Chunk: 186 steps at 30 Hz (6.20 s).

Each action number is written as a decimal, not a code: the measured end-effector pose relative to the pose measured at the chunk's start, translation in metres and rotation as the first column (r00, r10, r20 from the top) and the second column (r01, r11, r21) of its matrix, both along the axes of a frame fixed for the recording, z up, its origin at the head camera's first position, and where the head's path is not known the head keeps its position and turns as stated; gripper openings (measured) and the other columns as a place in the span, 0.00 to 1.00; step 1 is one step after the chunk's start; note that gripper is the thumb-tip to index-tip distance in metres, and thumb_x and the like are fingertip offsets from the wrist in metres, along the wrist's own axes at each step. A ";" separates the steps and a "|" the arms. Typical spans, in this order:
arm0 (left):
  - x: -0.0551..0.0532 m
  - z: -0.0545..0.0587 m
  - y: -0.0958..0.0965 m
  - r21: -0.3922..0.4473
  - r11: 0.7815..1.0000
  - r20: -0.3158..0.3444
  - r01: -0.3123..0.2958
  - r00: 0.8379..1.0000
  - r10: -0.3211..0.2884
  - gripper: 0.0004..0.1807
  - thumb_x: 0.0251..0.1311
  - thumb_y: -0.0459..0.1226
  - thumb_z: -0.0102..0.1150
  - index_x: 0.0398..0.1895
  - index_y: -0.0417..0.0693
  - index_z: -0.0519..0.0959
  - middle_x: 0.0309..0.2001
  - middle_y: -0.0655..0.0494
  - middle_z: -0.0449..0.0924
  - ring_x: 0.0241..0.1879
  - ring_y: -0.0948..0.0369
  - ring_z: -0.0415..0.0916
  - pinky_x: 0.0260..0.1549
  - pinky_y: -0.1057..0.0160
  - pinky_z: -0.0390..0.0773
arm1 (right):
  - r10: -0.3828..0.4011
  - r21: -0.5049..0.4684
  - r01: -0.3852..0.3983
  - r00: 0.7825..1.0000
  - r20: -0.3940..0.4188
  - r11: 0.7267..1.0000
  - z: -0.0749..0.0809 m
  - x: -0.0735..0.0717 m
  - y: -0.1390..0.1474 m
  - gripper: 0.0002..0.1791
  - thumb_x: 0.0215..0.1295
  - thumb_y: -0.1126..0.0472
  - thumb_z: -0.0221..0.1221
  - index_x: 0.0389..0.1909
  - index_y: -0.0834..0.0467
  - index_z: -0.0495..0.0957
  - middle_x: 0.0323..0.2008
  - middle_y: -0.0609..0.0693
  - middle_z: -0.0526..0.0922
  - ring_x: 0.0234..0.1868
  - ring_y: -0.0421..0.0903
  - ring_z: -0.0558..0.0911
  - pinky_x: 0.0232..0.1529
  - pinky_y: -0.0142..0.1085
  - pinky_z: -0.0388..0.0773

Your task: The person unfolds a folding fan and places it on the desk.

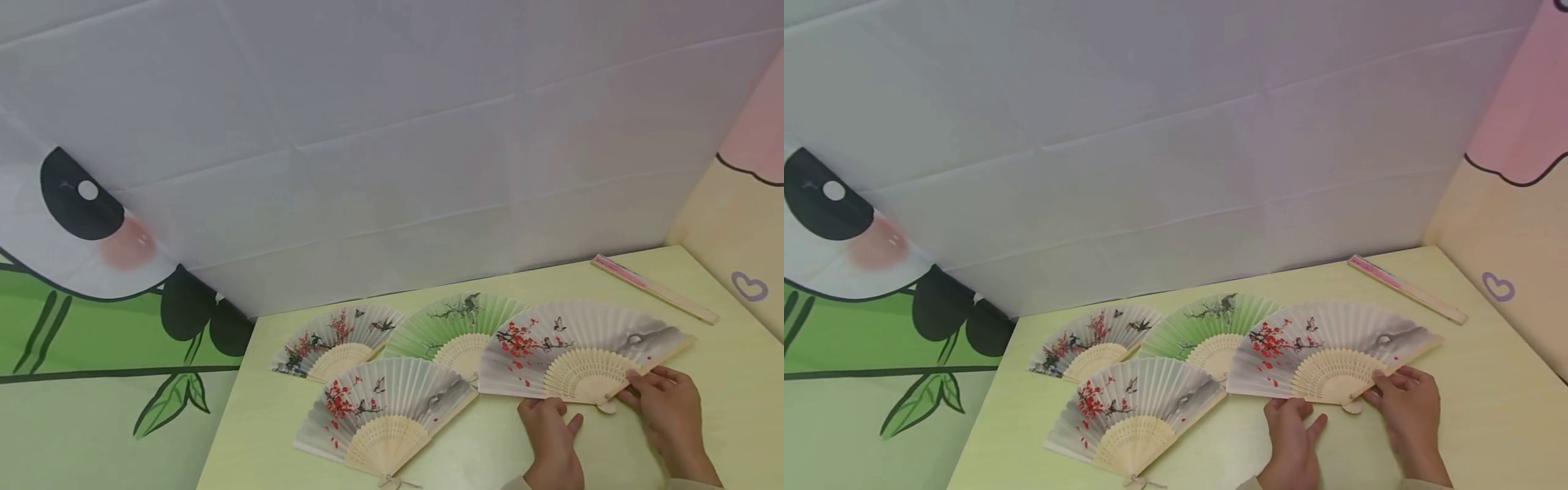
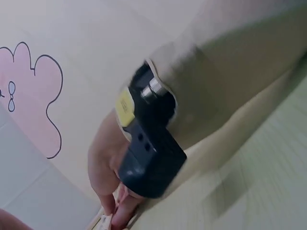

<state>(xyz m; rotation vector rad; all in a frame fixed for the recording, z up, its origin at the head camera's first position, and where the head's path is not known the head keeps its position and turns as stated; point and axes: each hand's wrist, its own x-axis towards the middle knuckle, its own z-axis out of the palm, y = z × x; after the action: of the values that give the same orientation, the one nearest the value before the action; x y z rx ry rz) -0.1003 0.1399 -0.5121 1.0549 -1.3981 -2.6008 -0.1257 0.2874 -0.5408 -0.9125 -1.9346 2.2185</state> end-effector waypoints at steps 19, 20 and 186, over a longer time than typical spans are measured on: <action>0.012 0.006 -0.003 0.108 0.994 -0.036 -0.019 0.999 0.023 0.15 0.59 0.23 0.49 0.41 0.41 0.56 0.41 0.42 0.64 0.38 0.49 0.74 0.40 0.44 0.86 | 0.095 0.574 -0.172 0.982 0.162 0.800 0.017 -0.002 0.027 0.41 0.75 0.51 0.61 0.75 0.75 0.59 0.29 0.38 0.87 0.23 0.21 0.75 0.32 0.25 0.69; 0.012 0.007 -0.001 0.112 0.994 -0.050 -0.011 0.999 0.017 0.14 0.59 0.24 0.50 0.40 0.41 0.57 0.40 0.43 0.65 0.37 0.50 0.75 0.39 0.46 0.86 | 0.062 0.603 -0.134 0.988 0.139 0.787 0.017 -0.002 0.028 0.39 0.74 0.51 0.61 0.73 0.73 0.62 0.27 0.33 0.84 0.23 0.19 0.72 0.32 0.26 0.68; -0.024 -0.013 -0.020 0.021 1.000 -0.423 0.012 0.906 -0.002 0.31 0.67 0.22 0.57 0.72 0.18 0.63 0.37 0.50 0.71 0.27 0.62 0.75 0.23 0.69 0.83 | 0.074 -0.017 -0.084 0.940 -0.333 0.996 0.036 0.008 -0.042 0.19 0.72 0.74 0.62 0.54 0.54 0.70 0.33 0.39 0.80 0.27 0.34 0.83 0.25 0.29 0.84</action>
<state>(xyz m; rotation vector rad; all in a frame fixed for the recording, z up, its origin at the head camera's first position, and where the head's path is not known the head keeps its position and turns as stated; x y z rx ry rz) -0.1245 0.1200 -0.5256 0.4372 -1.2652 -2.6353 -0.1179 0.2451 -0.5047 -0.4303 -1.8123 2.2717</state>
